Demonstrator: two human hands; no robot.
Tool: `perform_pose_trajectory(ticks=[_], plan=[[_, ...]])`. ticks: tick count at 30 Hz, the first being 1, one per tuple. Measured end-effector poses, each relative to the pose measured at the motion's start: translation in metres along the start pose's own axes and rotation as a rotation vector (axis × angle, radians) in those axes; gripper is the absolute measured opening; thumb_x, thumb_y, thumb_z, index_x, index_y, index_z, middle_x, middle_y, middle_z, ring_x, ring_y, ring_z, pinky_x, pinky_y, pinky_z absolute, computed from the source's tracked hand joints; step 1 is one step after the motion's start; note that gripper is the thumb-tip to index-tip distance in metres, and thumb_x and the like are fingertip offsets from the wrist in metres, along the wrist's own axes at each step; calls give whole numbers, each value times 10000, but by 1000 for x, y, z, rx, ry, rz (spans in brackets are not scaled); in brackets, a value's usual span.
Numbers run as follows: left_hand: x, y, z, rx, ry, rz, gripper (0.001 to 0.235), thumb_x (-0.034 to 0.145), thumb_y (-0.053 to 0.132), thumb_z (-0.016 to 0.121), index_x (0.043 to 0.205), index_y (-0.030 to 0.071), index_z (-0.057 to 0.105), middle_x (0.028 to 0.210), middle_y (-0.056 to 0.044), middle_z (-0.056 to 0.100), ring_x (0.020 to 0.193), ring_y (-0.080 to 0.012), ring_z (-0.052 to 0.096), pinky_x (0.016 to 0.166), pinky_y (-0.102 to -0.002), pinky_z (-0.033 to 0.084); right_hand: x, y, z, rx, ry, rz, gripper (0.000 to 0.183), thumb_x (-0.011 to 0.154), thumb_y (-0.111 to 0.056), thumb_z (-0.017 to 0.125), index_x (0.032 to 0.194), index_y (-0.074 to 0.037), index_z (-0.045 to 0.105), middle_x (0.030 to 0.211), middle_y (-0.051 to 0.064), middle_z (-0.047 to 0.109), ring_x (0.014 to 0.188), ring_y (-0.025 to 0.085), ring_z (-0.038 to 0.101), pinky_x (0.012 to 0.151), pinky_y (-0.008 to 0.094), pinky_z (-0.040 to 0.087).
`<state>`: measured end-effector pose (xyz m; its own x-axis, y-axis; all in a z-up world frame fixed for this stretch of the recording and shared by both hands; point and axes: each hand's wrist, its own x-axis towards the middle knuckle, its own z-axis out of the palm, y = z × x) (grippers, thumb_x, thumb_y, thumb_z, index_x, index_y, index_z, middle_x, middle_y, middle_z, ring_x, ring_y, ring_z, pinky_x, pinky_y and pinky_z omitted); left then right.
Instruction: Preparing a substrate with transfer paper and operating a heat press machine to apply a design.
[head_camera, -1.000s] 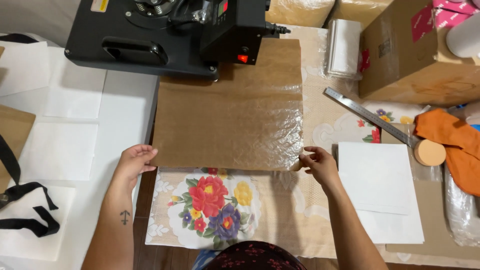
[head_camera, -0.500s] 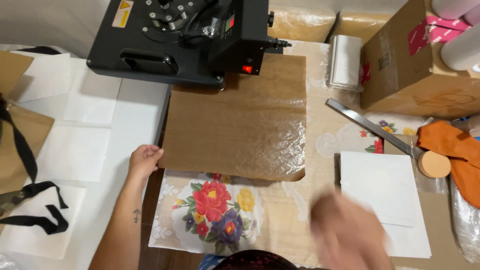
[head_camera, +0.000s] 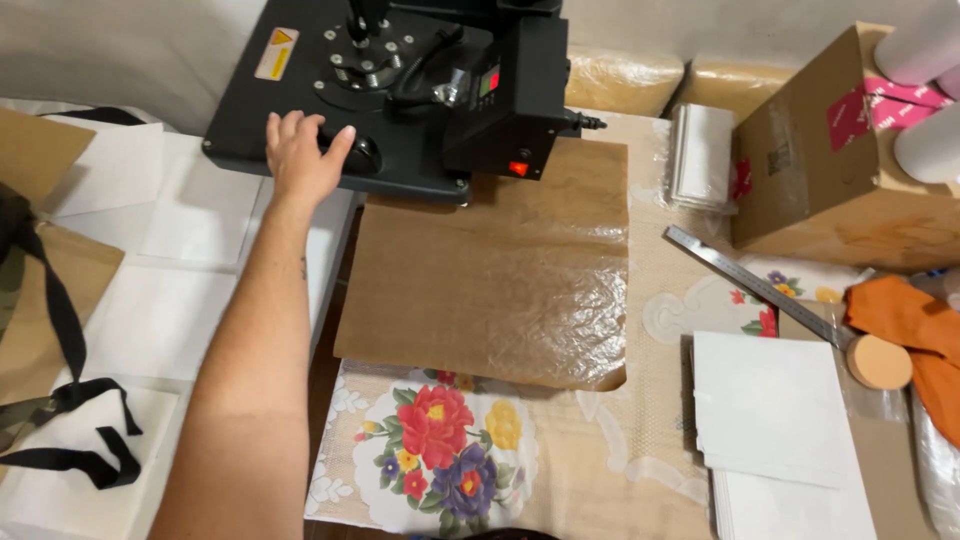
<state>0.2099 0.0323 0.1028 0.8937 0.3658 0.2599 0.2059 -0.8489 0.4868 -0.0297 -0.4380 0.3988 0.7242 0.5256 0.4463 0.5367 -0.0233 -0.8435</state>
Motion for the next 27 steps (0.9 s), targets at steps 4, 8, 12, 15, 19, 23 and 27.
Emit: perform_pose_trajectory(ticks=[4, 8, 12, 15, 19, 23, 27], plan=[[-5, 16, -16, 27, -106, -19, 624, 1046, 575, 591, 1387, 54, 554, 1490, -178, 405, 1479, -428, 124, 1180, -602, 105, -17, 70, -7, 42, 20, 18, 130, 790, -155, 693, 739, -36, 698, 688, 80, 664, 627, 235, 637, 622, 319, 532], [-14, 32, -11, 95, -106, -59, 597, 1025, 554, 611, 1352, 56, 577, 1440, -195, 446, 1460, -440, 187, 1160, -611, 161, -11, 112, 4, 108, 15, 21, 97, 752, -115, 730, 734, -19, 727, 663, 85, 682, 602, 241, 649, 604, 323, 545], [-35, 48, -7, 126, -59, -78, 585, 1012, 549, 626, 1317, 50, 605, 1392, -197, 483, 1434, -454, 239, 1143, -611, 189, -3, 159, 17, 151, 15, 11, 78, 722, -84, 756, 730, -7, 748, 644, 89, 696, 584, 247, 658, 590, 325, 554], [-59, 65, -1, 182, -26, -101, 580, 973, 555, 660, 1275, 61, 645, 1310, -171, 535, 1376, -446, 320, 1114, -596, 248, 5, 210, 37, 125, 97, 513, 350, 859, -113, 753, 1185, 12, 717, 915, 143, 733, 933, 243, 696, 792, 369, 590], [-106, 110, -15, 216, -28, -105, 595, 921, 547, 673, 1286, 78, 646, 1226, -152, 563, 1265, -416, 411, 1060, -573, 323, 17, 255, 67, 189, 49, 580, 498, 875, -169, 774, 1324, -12, 628, 1117, 172, 727, 1114, 263, 678, 934, 389, 560], [-149, 159, -22, 197, -89, -112, 634, 883, 547, 665, 1310, 80, 632, 1197, -154, 584, 1191, -387, 455, 1010, -557, 361, 23, 285, 92, 159, 50, 554, 578, 901, -149, 755, 1414, -7, 531, 1258, 243, 677, 1222, 357, 639, 1006, 440, 531], [-183, 202, -15, 149, -124, -74, 658, 884, 574, 619, 1320, 81, 618, 1169, -144, 591, 1142, -365, 479, 972, -540, 394, 25, 294, 105, 150, 133, 453, 666, 915, -51, 692, 1486, 64, 370, 1336, 329, 584, 1267, 442, 567, 1053, 501, 494]])
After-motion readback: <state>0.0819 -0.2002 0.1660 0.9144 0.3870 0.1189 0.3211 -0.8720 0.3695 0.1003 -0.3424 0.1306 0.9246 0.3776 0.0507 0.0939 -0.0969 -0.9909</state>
